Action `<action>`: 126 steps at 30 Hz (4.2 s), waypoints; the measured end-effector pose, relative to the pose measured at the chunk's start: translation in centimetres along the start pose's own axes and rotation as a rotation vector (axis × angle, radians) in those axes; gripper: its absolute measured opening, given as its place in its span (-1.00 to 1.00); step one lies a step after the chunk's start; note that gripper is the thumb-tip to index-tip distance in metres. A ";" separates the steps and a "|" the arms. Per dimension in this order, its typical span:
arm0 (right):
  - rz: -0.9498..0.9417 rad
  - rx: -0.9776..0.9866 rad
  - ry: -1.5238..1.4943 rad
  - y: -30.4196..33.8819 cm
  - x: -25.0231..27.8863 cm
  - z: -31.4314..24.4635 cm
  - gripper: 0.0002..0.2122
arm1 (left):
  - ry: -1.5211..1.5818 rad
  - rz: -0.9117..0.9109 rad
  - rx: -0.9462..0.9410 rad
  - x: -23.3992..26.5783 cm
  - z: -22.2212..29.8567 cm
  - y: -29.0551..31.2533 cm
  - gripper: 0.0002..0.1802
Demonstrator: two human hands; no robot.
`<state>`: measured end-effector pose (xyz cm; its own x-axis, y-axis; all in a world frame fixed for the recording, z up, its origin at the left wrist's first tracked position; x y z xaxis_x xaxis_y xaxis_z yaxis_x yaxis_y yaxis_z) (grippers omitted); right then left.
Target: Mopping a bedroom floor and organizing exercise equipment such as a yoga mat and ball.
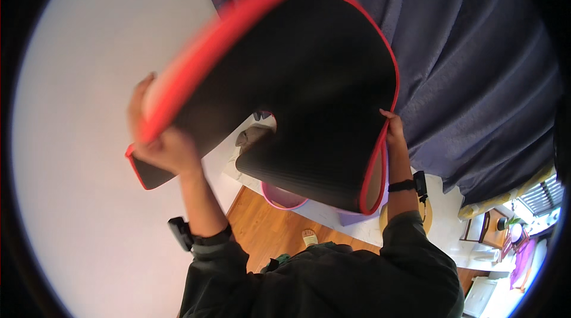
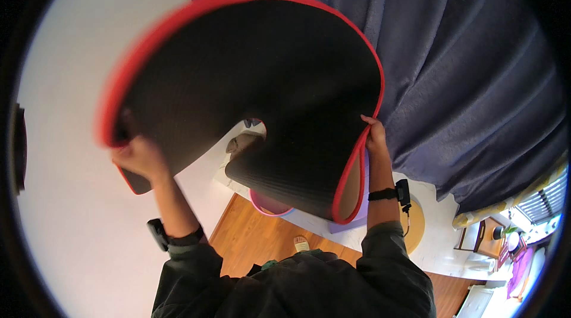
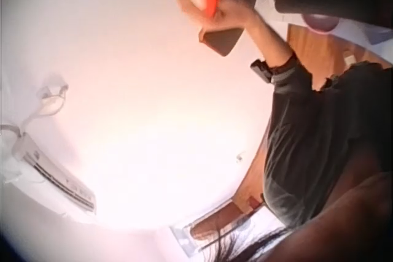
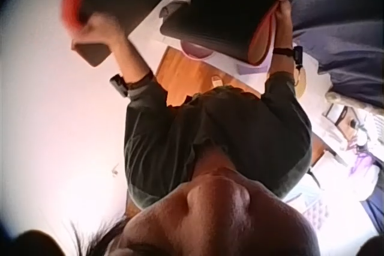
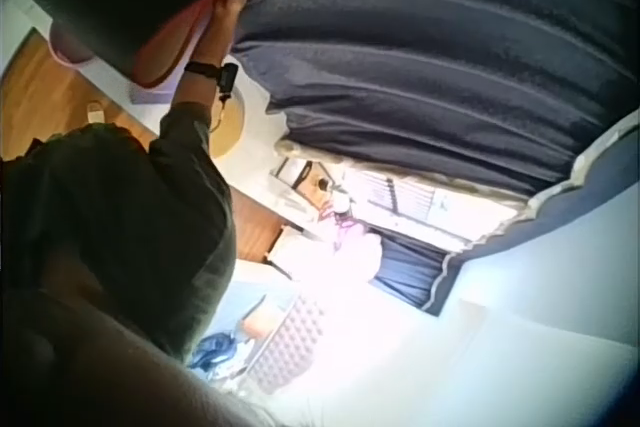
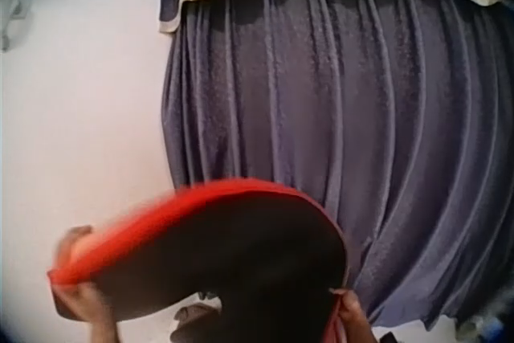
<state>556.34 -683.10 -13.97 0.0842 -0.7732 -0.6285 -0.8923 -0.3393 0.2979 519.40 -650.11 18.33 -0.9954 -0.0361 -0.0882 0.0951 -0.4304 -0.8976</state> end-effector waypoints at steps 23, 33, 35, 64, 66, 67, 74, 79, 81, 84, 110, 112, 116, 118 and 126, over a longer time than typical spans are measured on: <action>0.040 0.237 0.758 2.7 0.6 -2.6 -0.38 | 0.087 -1.475 0.201 -0.1 -7.1 39.8 -0.11; 0.009 1.073 1.314 12.2 -9.9 -3.8 -0.46 | 0.157 -1.553 0.130 5.2 -3.4 38.6 0.17; -0.137 1.056 1.418 15.9 -14.8 -1.3 -0.48 | 0.170 -1.589 0.111 6.3 -3.3 38.3 0.16; -0.153 0.440 2.636 17.5 -14.9 14.2 -0.44 | -0.854 -1.550 1.450 80.4 -7.0 55.1 0.19; -0.172 0.541 2.582 18.5 -16.7 14.9 -0.44 | -0.842 -1.417 1.623 86.2 -3.4 57.4 0.18; -0.201 0.550 2.578 19.2 -17.8 16.1 -0.44 | -0.902 -1.423 1.677 88.5 -1.0 58.3 0.17; -0.726 0.689 2.218 20.3 -21.1 27.5 -0.46 | -1.042 -0.915 1.958 90.4 11.8 62.9 0.08; -1.334 0.518 1.562 34.9 -21.7 42.9 -0.79 | -0.691 -0.719 2.033 82.7 18.3 65.6 -0.11; -1.254 -0.117 1.592 41.4 -19.7 47.3 -0.90 | -0.369 -0.670 2.023 78.7 18.2 59.1 -0.32; -1.858 0.153 1.673 53.7 -17.8 52.5 -0.75 | -0.388 -0.205 2.094 81.7 22.7 61.8 -0.48; -2.437 -1.006 2.035 111.2 -7.6 81.7 -0.91 | -1.302 0.298 2.428 124.1 54.3 74.7 -0.62; -2.449 -0.572 1.963 112.9 -8.9 86.9 -0.92 | -1.308 0.464 2.374 127.9 55.5 75.8 -0.63; -2.784 0.014 1.945 116.8 -11.1 99.5 -0.90 | -1.272 0.617 2.176 136.3 56.6 73.3 -0.63; -2.444 -0.325 2.297 119.9 -12.5 101.4 -0.87 | -1.319 0.559 2.165 140.7 57.8 71.7 -0.62; -2.784 -0.365 1.524 149.5 -17.4 106.0 -0.86 | -1.398 1.273 1.733 163.2 66.7 71.5 -0.57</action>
<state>374.47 -663.62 -34.69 -0.1251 0.8934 0.4316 0.8381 -0.1377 0.5278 363.39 -746.95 -31.48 -0.0448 -0.6492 0.7593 0.9163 0.2761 0.2901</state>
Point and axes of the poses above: each hand's wrist, its own y-axis away from the middle knuckle, its own x-axis out of the back of the hand, z = x × y, the point moved 4 cm from there along -y, towards the middle knuckle, and after that the axes turned 8 degrees about -y, right-handed, at the moved point
